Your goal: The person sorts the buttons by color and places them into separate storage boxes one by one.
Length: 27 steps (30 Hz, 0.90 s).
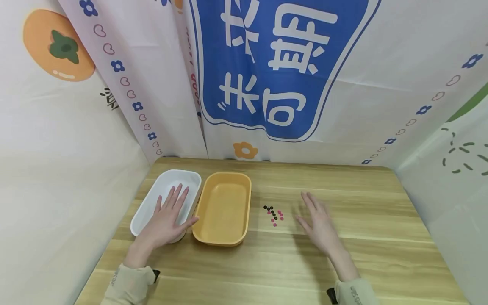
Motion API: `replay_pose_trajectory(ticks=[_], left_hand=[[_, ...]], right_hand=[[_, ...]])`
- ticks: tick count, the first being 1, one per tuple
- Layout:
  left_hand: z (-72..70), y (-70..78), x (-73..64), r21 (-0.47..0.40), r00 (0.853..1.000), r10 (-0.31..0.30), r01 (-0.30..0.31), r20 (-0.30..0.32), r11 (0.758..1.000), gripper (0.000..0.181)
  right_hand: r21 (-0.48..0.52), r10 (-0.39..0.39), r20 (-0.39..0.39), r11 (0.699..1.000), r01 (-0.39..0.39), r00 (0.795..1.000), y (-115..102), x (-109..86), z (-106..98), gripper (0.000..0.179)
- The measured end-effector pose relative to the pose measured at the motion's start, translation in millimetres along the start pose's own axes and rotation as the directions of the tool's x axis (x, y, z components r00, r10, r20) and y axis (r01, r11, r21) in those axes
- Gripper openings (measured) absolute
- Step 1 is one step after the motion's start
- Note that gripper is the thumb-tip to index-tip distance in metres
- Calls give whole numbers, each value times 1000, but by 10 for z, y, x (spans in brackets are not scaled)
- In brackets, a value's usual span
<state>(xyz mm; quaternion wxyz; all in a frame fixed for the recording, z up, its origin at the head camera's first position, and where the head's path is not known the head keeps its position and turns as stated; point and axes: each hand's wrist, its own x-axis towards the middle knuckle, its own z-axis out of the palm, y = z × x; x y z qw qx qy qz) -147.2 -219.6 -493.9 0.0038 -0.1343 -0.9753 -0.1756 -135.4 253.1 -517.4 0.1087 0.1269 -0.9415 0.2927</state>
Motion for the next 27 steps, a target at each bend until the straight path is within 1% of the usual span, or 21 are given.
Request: replay_pose_trajectory(ticks=[2, 5, 7, 9, 12, 14, 19, 23, 27], left_hand=[[-6, -32, -17, -10, 1000, -6, 6, -2, 1000, 103], [-13, -111, -53, -9, 1000, -13, 13, -9, 1000, 103], [-15, -183, -83, -4, 1000, -21, 21, -16, 1000, 104], [-18, -257, -119, 1, 999, -30, 30, -26, 1000, 105], [-38, -357, -188, 2, 998, -52, 52, -31, 999, 105], [-58, -425, -238, 0, 997, -66, 67, -31, 998, 106], [-70, -611, -366, 0, 996, -84, 84, -42, 996, 109], [-42, -747, -453, -5, 994, -97, 96, -56, 995, 111], [-28, -822, -499, -17, 993, -116, 115, -37, 993, 114]], right_hand=[[101, 6, -21, 995, -4, 1000, 37, 7, 18, 66], [185, 33, -29, 982, -27, 999, 106, 27, 64, 50], [220, 63, -5, 974, -60, 998, 148, 51, 95, 42], [244, 99, 40, 964, -106, 994, 180, 84, 129, 37], [263, 135, 103, 952, -157, 986, 200, 141, 180, 34], [270, 141, 128, 948, -171, 982, 206, 183, 229, 32], [275, 139, 156, 945, -178, 978, 228, 267, 347, 28], [268, 163, 183, 941, -209, 970, 231, 330, 430, 25], [258, 187, 194, 937, -234, 963, 228, 383, 513, 22]])
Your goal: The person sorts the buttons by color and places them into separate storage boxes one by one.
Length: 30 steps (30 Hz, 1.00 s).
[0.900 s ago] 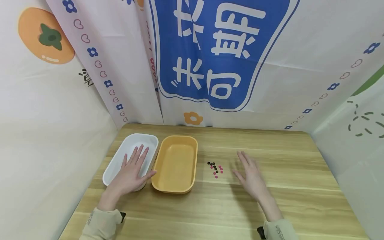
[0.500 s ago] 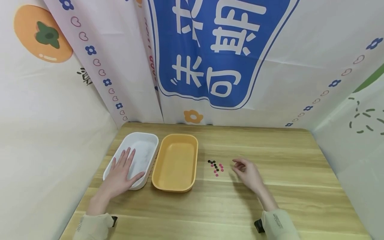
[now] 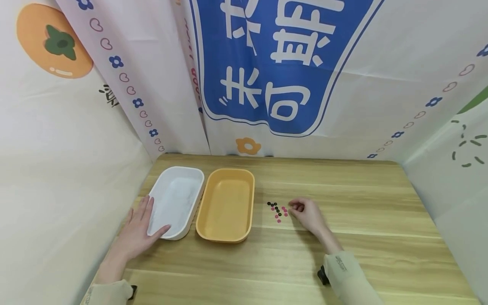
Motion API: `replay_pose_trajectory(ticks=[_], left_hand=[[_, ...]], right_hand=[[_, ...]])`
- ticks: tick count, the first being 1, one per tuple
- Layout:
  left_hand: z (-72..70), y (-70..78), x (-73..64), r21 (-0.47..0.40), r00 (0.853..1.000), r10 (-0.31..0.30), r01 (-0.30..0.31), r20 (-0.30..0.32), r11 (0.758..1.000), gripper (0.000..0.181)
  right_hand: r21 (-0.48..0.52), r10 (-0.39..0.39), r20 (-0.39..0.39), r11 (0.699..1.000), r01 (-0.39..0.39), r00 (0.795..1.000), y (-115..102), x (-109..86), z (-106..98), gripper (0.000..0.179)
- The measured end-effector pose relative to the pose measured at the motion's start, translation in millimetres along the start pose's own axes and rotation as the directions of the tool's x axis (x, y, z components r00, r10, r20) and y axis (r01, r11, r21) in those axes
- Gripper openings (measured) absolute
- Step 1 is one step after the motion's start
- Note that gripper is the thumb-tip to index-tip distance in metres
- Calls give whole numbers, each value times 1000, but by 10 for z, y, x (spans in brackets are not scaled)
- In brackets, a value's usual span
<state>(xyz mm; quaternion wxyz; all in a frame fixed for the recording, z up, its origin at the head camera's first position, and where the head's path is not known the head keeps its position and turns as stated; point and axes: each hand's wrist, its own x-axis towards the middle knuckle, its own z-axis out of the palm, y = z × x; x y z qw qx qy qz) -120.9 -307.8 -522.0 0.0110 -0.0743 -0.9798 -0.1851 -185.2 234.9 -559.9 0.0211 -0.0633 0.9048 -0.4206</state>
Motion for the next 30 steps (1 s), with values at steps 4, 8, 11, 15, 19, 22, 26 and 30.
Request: replay_pose_trajectory(ticks=[4, 8, 11, 15, 19, 22, 26, 30], left_hand=[[22, -8, -11, 25, 1000, -20, 19, 15, 1000, 117], [53, 5, -20, 48, 999, -34, 33, 7, 998, 117], [76, 22, -24, 56, 999, -39, 40, -16, 998, 116], [100, 57, -33, 48, 998, -34, 37, -56, 998, 118], [87, 72, -47, 34, 998, -29, 31, -51, 999, 122], [61, 61, -64, 34, 999, -21, 22, -33, 999, 124], [53, 49, -90, 34, 1000, -3, 4, -30, 999, 124], [79, 18, -100, 37, 999, 20, -18, -49, 999, 123]], right_hand=[[-11, 6, -6, 1000, -6, 1000, 19, 22, 41, 14], [-14, 3, -22, 1000, -3, 1000, 39, 14, 68, 7], [-13, -2, -35, 1000, 2, 999, 44, 7, 89, 6], [12, 1, -40, 1000, 0, 999, 35, 11, 131, 15], [44, 14, -38, 999, -12, 999, 7, 17, 161, 21], [43, 24, -43, 999, -22, 999, -9, 17, 172, 14], [29, 11, -44, 1000, -9, 999, 0, 3, 162, 6], [26, -19, -32, 999, 19, 999, 17, -7, 160, 7]])
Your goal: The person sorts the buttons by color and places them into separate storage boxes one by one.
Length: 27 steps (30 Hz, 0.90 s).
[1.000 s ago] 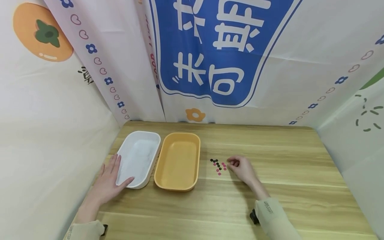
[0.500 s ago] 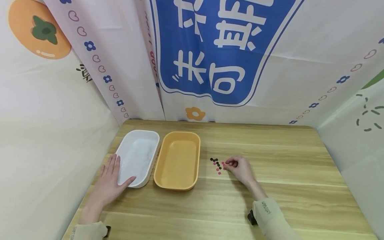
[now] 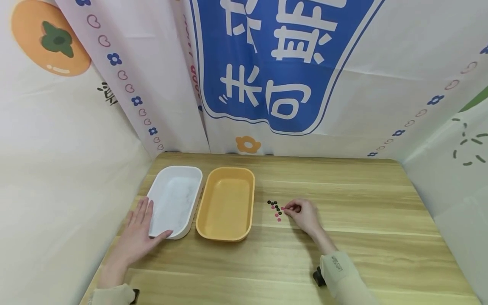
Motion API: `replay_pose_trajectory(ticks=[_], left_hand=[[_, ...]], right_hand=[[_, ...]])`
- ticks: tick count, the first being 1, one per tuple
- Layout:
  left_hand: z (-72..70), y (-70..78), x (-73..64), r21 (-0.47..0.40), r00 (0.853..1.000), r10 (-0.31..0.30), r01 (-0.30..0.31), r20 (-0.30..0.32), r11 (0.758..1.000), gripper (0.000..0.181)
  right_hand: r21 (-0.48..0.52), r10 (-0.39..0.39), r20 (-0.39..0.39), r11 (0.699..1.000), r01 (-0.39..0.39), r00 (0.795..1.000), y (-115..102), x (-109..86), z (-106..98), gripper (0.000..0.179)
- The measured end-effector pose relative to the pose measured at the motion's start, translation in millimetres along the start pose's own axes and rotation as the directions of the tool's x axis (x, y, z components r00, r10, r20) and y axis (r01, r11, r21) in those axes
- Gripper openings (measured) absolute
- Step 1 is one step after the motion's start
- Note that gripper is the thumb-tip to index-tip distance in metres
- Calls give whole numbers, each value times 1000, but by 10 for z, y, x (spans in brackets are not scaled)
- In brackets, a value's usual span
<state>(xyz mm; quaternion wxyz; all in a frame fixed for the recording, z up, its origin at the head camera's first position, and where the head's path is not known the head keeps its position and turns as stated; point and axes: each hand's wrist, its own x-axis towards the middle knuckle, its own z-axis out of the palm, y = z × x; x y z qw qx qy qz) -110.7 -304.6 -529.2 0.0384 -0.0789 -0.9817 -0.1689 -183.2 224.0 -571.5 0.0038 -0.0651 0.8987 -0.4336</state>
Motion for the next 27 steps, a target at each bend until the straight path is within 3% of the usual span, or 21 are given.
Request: replay_pose_trajectory(ticks=[10, 27], left_hand=[[46, -24, 12, -2, 1000, 1, -1, -14, 1000, 122], [58, -15, 28, 0, 1000, -1, 1, -6, 1000, 118]], right_hand=[[-46, -85, 0, 995, 85, 996, 18, -22, -2, 8], [-83, -58, -65, 995, 53, 996, 27, -33, 66, 8]])
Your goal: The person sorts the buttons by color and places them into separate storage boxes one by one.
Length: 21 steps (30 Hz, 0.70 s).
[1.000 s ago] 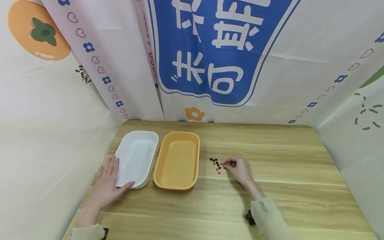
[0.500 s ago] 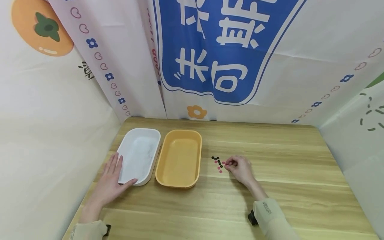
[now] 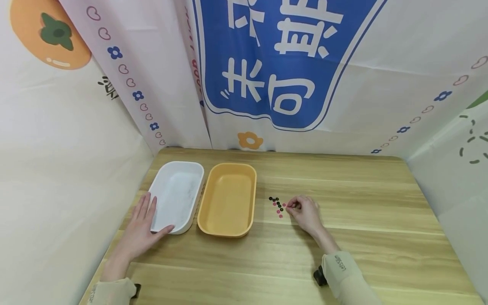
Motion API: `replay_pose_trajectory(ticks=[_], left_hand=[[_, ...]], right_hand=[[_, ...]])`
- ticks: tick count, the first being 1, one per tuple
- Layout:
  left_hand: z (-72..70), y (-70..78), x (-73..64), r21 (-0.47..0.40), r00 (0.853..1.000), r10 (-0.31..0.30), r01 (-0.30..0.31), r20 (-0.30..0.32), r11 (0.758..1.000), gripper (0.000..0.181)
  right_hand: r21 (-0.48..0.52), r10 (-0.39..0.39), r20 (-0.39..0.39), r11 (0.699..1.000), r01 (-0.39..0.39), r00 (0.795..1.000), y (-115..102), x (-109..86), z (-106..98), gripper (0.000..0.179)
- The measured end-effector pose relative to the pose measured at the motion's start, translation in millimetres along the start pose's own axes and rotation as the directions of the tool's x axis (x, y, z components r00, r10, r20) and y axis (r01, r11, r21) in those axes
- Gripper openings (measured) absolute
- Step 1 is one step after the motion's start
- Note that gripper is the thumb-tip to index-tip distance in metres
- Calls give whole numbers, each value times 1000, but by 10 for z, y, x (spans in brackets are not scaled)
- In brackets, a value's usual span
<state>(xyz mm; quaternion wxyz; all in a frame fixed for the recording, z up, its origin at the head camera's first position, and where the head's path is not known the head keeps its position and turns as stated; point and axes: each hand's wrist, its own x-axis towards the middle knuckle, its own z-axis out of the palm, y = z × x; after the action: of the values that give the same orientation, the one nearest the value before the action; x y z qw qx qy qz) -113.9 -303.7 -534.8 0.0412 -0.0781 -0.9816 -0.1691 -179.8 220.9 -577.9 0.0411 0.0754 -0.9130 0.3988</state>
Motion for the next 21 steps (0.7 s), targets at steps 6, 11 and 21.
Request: replay_pose_trajectory(ticks=[6, 11, 21], left_hand=[[8, -2, 4, 5, 1000, 2, -2, 2, 1000, 117], [7, -3, -8, 5, 1000, 4, -4, 5, 1000, 116], [-6, 0, -10, 5, 1000, -4, 4, 13, 1000, 114]], right_hand=[[99, 59, 2, 993, -59, 998, 18, 8, -18, 9], [158, 129, 21, 979, -130, 991, 15, 16, -45, 17], [200, 179, 45, 962, -185, 983, -75, 18, -91, 23]])
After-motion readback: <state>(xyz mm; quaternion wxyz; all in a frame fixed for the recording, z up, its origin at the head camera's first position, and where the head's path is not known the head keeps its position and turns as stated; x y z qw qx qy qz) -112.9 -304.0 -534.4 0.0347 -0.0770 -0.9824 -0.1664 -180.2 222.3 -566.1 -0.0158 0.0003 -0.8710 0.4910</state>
